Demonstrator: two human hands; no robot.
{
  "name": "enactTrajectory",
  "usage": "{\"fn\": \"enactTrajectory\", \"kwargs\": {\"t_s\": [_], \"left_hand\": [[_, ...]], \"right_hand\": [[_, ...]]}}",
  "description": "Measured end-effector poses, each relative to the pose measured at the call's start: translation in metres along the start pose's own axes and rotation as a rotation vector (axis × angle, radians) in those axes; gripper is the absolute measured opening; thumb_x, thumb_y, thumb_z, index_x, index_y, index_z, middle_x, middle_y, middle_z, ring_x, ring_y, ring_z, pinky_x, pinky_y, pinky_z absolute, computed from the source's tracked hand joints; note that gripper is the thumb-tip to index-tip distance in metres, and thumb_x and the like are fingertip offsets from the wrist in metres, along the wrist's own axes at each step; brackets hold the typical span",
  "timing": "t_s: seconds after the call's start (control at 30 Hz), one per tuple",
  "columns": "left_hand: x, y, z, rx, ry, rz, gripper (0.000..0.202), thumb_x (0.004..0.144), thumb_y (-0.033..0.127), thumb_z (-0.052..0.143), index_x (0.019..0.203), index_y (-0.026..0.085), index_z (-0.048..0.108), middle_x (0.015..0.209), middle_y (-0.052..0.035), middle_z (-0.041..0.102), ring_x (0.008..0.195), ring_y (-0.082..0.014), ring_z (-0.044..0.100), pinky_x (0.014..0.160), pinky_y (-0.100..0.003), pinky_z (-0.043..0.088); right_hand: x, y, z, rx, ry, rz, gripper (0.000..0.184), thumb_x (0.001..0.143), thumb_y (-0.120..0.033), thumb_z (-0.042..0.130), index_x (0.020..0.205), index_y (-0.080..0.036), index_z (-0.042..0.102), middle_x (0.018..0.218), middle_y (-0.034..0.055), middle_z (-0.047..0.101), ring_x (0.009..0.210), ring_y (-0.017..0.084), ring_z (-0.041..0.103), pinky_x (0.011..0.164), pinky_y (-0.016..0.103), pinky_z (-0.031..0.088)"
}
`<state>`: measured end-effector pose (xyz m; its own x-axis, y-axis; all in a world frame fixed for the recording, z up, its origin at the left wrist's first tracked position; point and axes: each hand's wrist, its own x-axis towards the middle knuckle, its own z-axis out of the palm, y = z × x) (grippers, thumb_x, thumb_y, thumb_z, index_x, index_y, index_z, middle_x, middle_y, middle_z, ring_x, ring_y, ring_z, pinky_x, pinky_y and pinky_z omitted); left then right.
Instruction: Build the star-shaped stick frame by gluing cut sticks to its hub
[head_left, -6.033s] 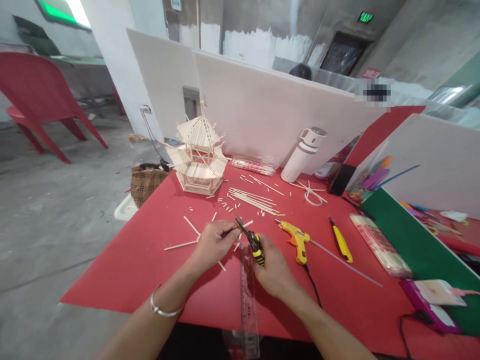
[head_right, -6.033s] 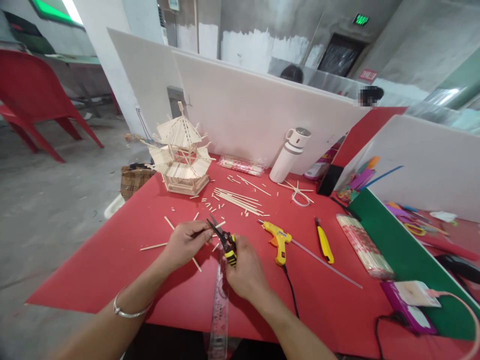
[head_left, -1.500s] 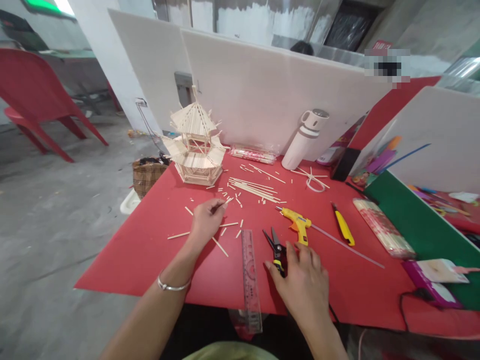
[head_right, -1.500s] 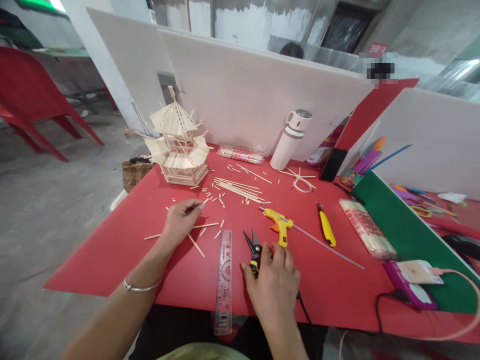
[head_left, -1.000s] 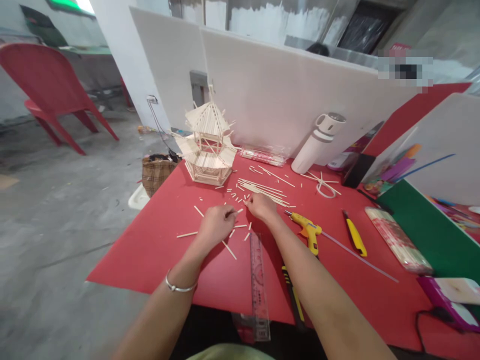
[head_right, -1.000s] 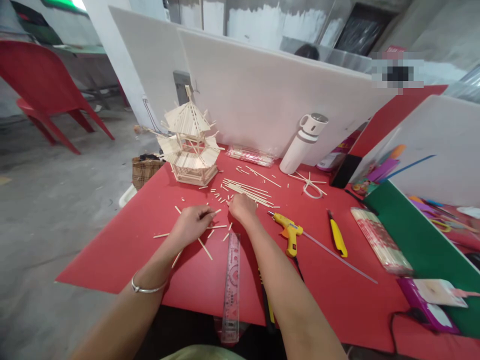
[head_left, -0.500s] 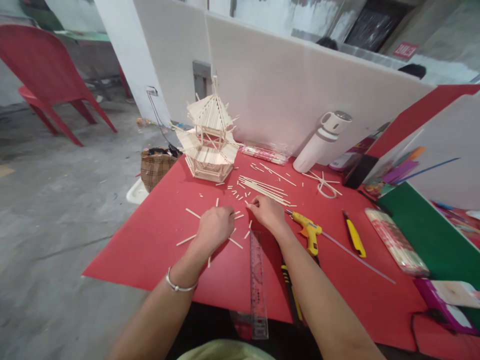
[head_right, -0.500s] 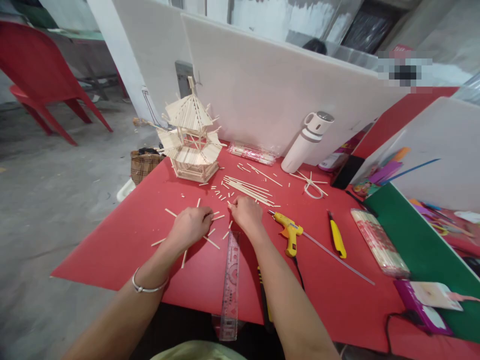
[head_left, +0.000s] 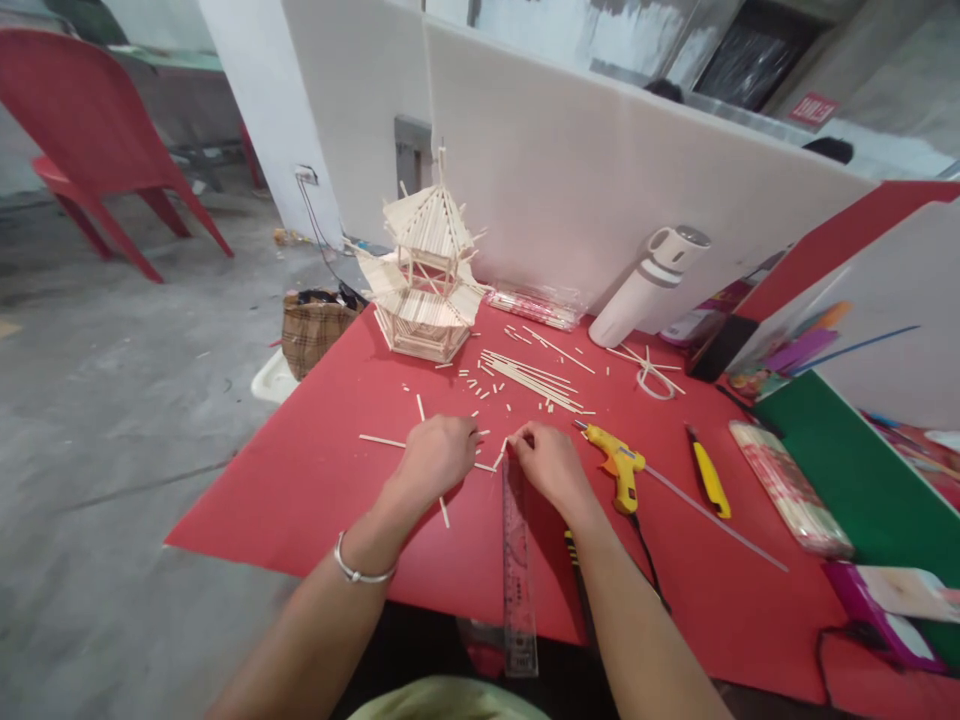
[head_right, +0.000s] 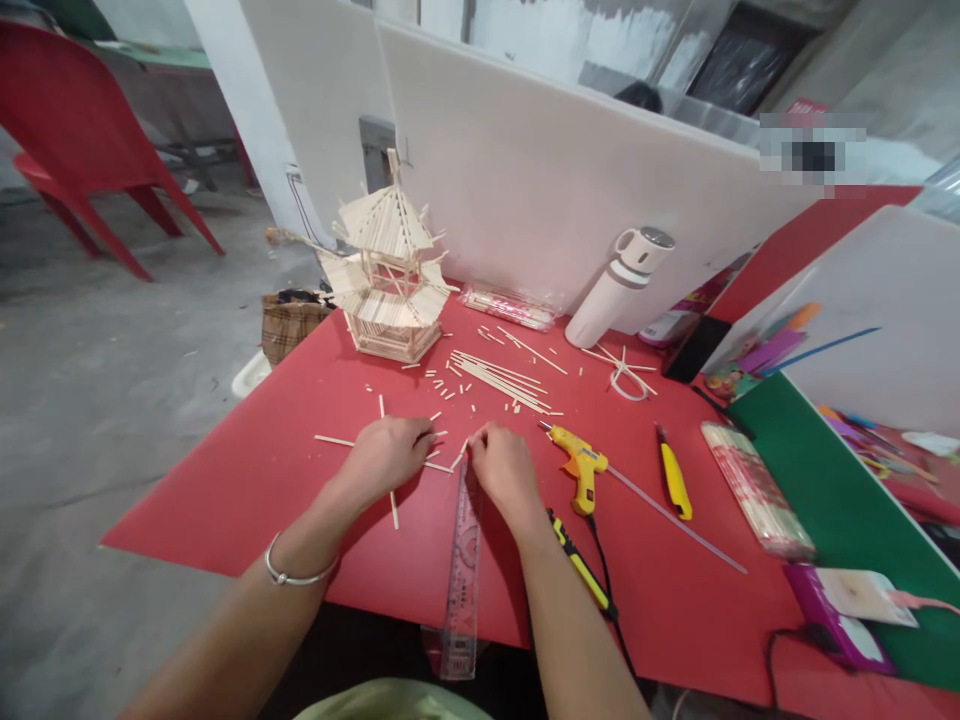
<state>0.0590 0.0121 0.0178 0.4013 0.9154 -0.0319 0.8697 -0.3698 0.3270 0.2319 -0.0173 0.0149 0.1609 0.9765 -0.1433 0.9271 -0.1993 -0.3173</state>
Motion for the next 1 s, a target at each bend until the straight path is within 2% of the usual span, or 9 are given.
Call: {"fn": "enactTrajectory", "kwargs": {"t_s": [0.2, 0.3, 0.43, 0.5, 0.7, 1.0], "left_hand": [[0.0, -0.001, 0.002, 0.032, -0.024, 0.004, 0.031, 0.091, 0.03, 0.043, 0.083, 0.019, 0.071, 0.08, -0.0115, 0.073, 0.079, -0.0241, 0.067, 0.065, -0.029, 0.041], [0.0, -0.003, 0.003, 0.024, -0.016, 0.003, 0.031, 0.092, 0.031, 0.044, 0.084, 0.018, 0.071, 0.081, -0.0119, 0.072, 0.079, -0.0239, 0.067, 0.067, -0.029, 0.042], [0.0, -0.004, 0.003, 0.011, -0.007, -0.002, 0.031, 0.092, 0.032, 0.045, 0.085, 0.019, 0.071, 0.081, -0.012, 0.072, 0.078, -0.0232, 0.067, 0.068, -0.029, 0.042], [0.0, -0.003, 0.003, 0.005, -0.007, -0.012, 0.03, 0.092, 0.032, 0.045, 0.085, 0.019, 0.071, 0.08, -0.0117, 0.072, 0.078, -0.0232, 0.066, 0.068, -0.029, 0.042], [0.001, -0.004, 0.005, -0.003, 0.002, -0.004, 0.03, 0.091, 0.032, 0.045, 0.083, 0.019, 0.071, 0.078, -0.0108, 0.072, 0.077, -0.023, 0.066, 0.066, -0.029, 0.041], [0.0, -0.002, 0.001, -0.018, -0.016, -0.034, 0.032, 0.091, 0.032, 0.043, 0.085, 0.019, 0.071, 0.079, -0.0104, 0.072, 0.076, -0.022, 0.065, 0.065, -0.028, 0.041]], "right_hand": [[-0.011, 0.0, 0.011, 0.051, 0.034, -0.013, 0.031, 0.094, -0.041, 0.047, 0.086, -0.02, 0.068, 0.082, 0.0067, 0.072, 0.079, 0.018, 0.064, 0.066, 0.025, 0.035], [-0.01, 0.001, 0.005, 0.081, 0.015, -0.066, 0.029, 0.094, -0.034, 0.048, 0.084, -0.019, 0.07, 0.083, 0.0076, 0.072, 0.081, 0.019, 0.065, 0.068, 0.025, 0.037], [-0.008, 0.008, 0.0, 0.15, -0.032, -0.165, 0.015, 0.087, -0.024, 0.058, 0.095, -0.022, 0.071, 0.093, 0.0035, 0.073, 0.088, 0.016, 0.065, 0.074, 0.022, 0.04], [-0.004, 0.012, 0.0, 0.182, -0.046, -0.188, 0.017, 0.083, -0.019, 0.062, 0.097, -0.023, 0.071, 0.095, 0.0022, 0.073, 0.088, 0.015, 0.065, 0.076, 0.022, 0.042], [0.006, 0.02, 0.005, 0.286, -0.072, -0.197, 0.022, 0.08, -0.013, 0.06, 0.098, -0.02, 0.071, 0.089, 0.0019, 0.074, 0.083, 0.014, 0.066, 0.075, 0.022, 0.045], [0.013, 0.025, 0.003, 0.353, -0.067, -0.144, 0.025, 0.084, -0.021, 0.055, 0.102, -0.018, 0.072, 0.092, 0.0033, 0.075, 0.084, 0.016, 0.068, 0.076, 0.025, 0.048]]}}
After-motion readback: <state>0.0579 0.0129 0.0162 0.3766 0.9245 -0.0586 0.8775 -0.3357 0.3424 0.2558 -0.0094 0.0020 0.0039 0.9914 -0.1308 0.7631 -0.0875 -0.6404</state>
